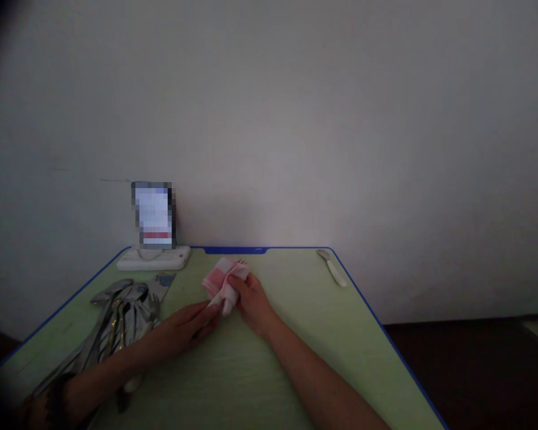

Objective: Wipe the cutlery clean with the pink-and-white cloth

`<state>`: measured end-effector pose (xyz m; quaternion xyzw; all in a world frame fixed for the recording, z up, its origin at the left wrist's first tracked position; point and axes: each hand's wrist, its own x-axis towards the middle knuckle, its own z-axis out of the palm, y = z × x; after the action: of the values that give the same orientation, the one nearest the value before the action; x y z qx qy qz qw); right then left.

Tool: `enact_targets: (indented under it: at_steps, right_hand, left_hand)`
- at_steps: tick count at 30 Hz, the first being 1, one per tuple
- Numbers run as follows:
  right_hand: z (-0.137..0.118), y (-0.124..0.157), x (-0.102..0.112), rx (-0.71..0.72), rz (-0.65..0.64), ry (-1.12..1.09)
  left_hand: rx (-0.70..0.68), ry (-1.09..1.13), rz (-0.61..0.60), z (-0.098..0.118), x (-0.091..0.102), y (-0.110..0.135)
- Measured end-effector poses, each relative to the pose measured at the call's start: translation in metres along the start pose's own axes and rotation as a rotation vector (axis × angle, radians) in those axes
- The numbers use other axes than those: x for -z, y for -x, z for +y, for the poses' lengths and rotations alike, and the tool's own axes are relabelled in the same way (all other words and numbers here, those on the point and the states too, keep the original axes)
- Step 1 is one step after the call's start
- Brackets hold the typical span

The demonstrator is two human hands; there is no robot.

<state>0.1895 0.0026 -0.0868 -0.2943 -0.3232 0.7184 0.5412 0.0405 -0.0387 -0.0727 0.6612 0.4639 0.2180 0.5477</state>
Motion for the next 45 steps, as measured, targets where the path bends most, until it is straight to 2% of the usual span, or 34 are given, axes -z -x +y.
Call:
enact_targets:
  at_steps: [7,10,15,22,27,30,32,36,39,45]
  right_hand:
    - [0.005,-0.002,0.0,0.101,0.088,0.079]
    - [0.004,-0.003,-0.001,0.08,0.089,0.044]
    - [-0.001,-0.002,-0.003,0.067,0.083,-0.072]
    - [-0.004,-0.007,0.003,-0.022,0.082,-0.245]
    - [-0.001,-0.008,0.005,0.09,0.145,-0.109]
    - [-0.001,-0.008,0.004,0.093,0.186,-0.151]
    - [-0.004,-0.008,0.004,0.054,0.173,-0.219]
    - [-0.012,-0.005,0.002,-0.014,0.047,-0.302]
    - [-0.013,-0.004,0.002,-0.045,-0.002,-0.266]
    - [-0.001,-0.005,0.004,-0.017,0.066,-0.016]
  left_hand:
    - [-0.005,-0.029,0.014,-0.001,0.0,0.001]
    - [-0.013,-0.059,0.013,0.003,-0.001,0.003]
    - [0.026,0.017,-0.022,0.008,-0.001,0.005]
    - [0.131,0.135,0.042,0.002,0.001,0.003]
    - [0.047,0.11,0.024,0.001,0.001,0.004]
    - [0.006,0.111,-0.016,0.0,0.0,0.004]
    - [-0.005,0.128,-0.025,0.001,0.0,0.004]
    - [0.011,0.159,-0.03,0.006,0.001,0.005]
    - [0.014,0.167,-0.035,0.007,0.001,0.006]
    - [-0.014,0.169,-0.048,0.001,0.001,0.004]
